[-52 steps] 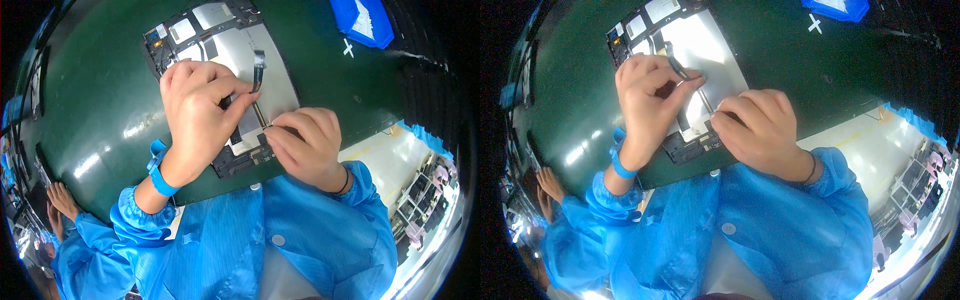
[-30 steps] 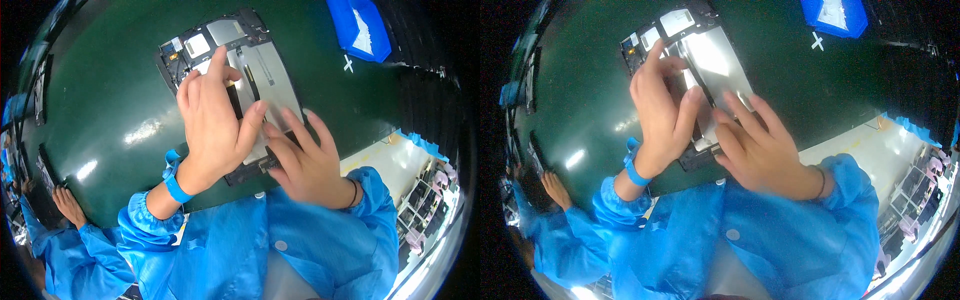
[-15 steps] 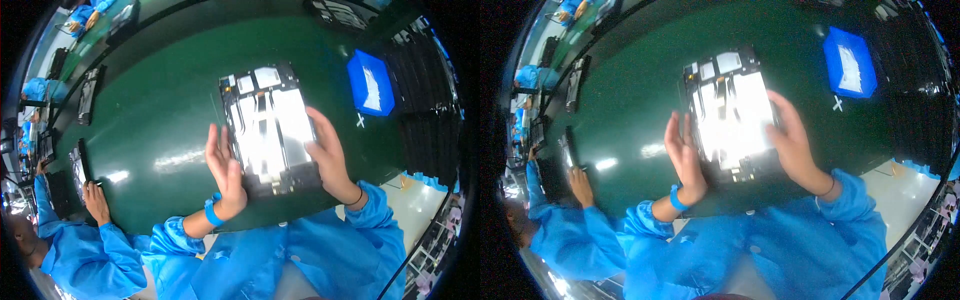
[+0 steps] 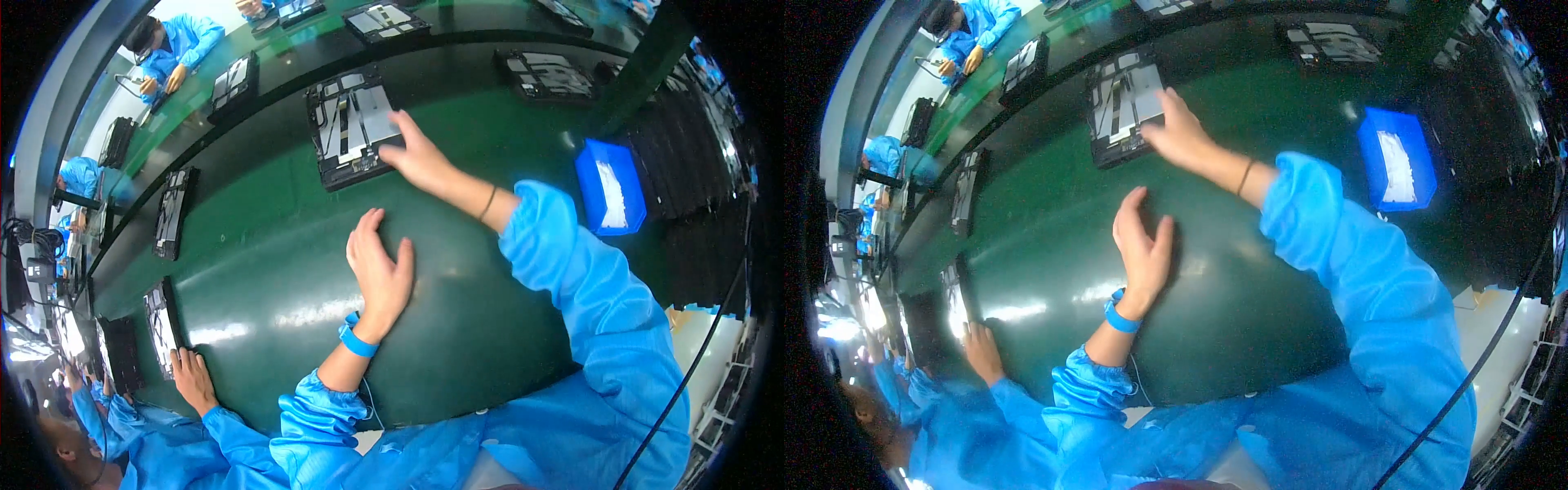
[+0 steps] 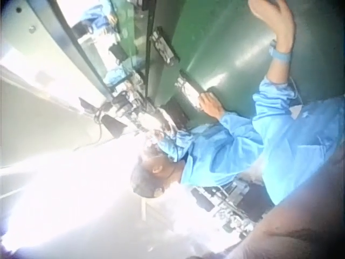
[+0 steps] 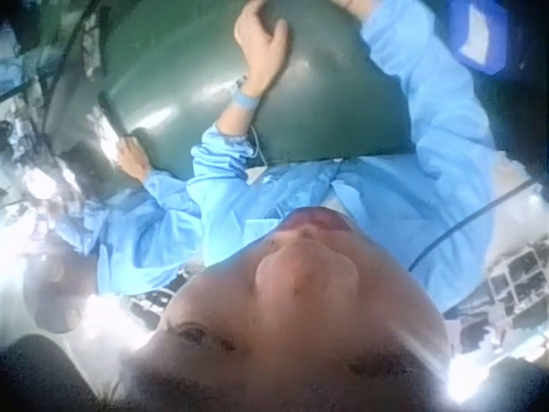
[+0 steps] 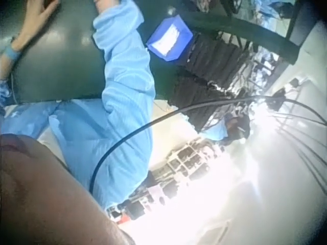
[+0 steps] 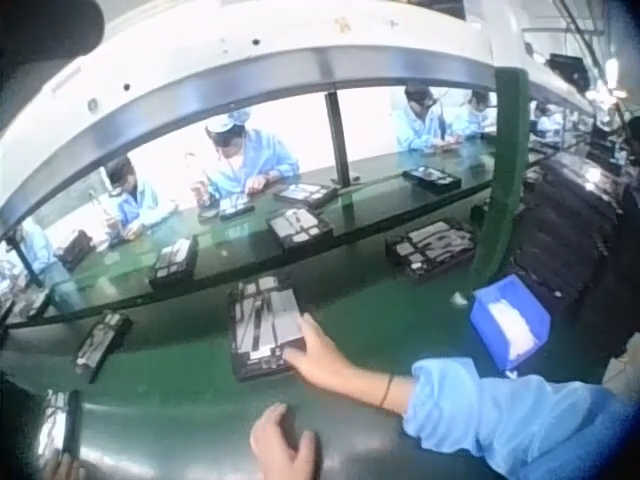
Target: The person assembles the internal components of tablet devices by hand, connecting ribbon cables and installing batteries into the chassis on a factory line.
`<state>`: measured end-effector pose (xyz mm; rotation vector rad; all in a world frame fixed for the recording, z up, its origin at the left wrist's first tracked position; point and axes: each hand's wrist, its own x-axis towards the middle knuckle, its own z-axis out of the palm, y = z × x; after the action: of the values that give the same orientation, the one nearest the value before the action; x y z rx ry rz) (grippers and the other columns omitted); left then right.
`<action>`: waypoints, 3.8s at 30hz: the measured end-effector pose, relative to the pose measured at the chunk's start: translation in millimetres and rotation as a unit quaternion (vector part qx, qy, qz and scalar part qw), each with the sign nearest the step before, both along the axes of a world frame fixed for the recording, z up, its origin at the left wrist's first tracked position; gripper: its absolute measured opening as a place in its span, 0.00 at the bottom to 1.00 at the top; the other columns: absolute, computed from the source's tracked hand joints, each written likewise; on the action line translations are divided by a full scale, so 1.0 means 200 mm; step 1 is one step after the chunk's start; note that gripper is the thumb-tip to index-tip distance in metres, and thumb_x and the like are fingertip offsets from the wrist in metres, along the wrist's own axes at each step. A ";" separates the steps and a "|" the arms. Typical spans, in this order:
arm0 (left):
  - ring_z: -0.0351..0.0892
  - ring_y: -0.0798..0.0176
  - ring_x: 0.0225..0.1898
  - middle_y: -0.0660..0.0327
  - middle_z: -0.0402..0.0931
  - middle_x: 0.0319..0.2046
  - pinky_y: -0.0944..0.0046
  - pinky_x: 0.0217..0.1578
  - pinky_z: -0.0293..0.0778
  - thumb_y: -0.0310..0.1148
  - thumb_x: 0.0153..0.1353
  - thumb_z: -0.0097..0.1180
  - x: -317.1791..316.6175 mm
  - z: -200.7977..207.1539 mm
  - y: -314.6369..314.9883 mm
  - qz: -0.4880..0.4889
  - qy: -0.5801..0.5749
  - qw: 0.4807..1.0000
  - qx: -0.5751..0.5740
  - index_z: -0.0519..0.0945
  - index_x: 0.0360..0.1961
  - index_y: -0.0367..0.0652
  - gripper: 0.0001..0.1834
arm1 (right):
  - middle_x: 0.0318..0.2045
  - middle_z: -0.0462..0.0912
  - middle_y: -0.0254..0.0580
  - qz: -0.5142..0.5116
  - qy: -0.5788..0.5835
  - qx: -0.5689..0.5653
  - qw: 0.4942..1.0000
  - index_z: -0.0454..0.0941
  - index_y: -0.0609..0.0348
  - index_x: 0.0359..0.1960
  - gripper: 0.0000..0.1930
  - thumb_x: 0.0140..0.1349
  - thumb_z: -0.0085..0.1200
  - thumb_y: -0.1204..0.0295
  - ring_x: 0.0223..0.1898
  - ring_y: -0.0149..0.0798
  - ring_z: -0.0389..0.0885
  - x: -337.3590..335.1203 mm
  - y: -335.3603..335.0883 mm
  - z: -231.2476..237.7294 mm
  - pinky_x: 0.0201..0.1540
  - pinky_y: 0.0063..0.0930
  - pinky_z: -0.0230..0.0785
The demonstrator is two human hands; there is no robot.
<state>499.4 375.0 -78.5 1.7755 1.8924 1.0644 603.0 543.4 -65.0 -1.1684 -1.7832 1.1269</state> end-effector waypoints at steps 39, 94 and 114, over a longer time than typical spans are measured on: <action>0.61 0.49 0.66 0.55 0.70 0.59 0.41 0.68 0.48 0.34 0.52 0.61 0.41 -0.13 0.28 -0.091 0.082 0.991 0.049 0.77 0.50 0.50 0.21 | 0.56 0.77 0.50 0.100 -0.605 0.015 0.790 0.73 0.58 0.57 0.39 0.34 0.62 0.73 0.56 0.48 0.75 1.79 1.66 0.50 0.55 0.37 0.70; 0.79 0.62 0.44 0.68 0.82 0.34 0.54 0.60 0.56 0.30 0.53 0.60 0.68 0.08 -0.14 -0.278 0.057 0.923 0.260 0.86 0.32 0.52 0.06 | 0.30 0.82 0.39 -0.299 -0.158 0.289 0.896 0.83 0.55 0.34 0.05 0.55 0.62 0.74 0.34 0.41 0.80 1.56 -0.46 0.24 0.39 0.29 0.71; 0.61 0.45 0.62 0.58 0.71 0.53 0.39 0.64 0.47 0.33 0.49 0.68 0.68 0.06 -0.03 -0.127 0.062 0.989 0.052 0.80 0.42 0.49 0.17 | 0.56 0.78 0.28 0.316 -0.272 0.247 0.875 0.79 0.49 0.49 0.23 0.50 0.63 0.58 0.68 0.42 0.64 1.25 -0.78 0.20 0.63 0.47 0.58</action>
<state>636.3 369.9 -67.2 2.1195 1.6459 0.9953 853.6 387.6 -25.2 -0.6150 -2.8172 0.5954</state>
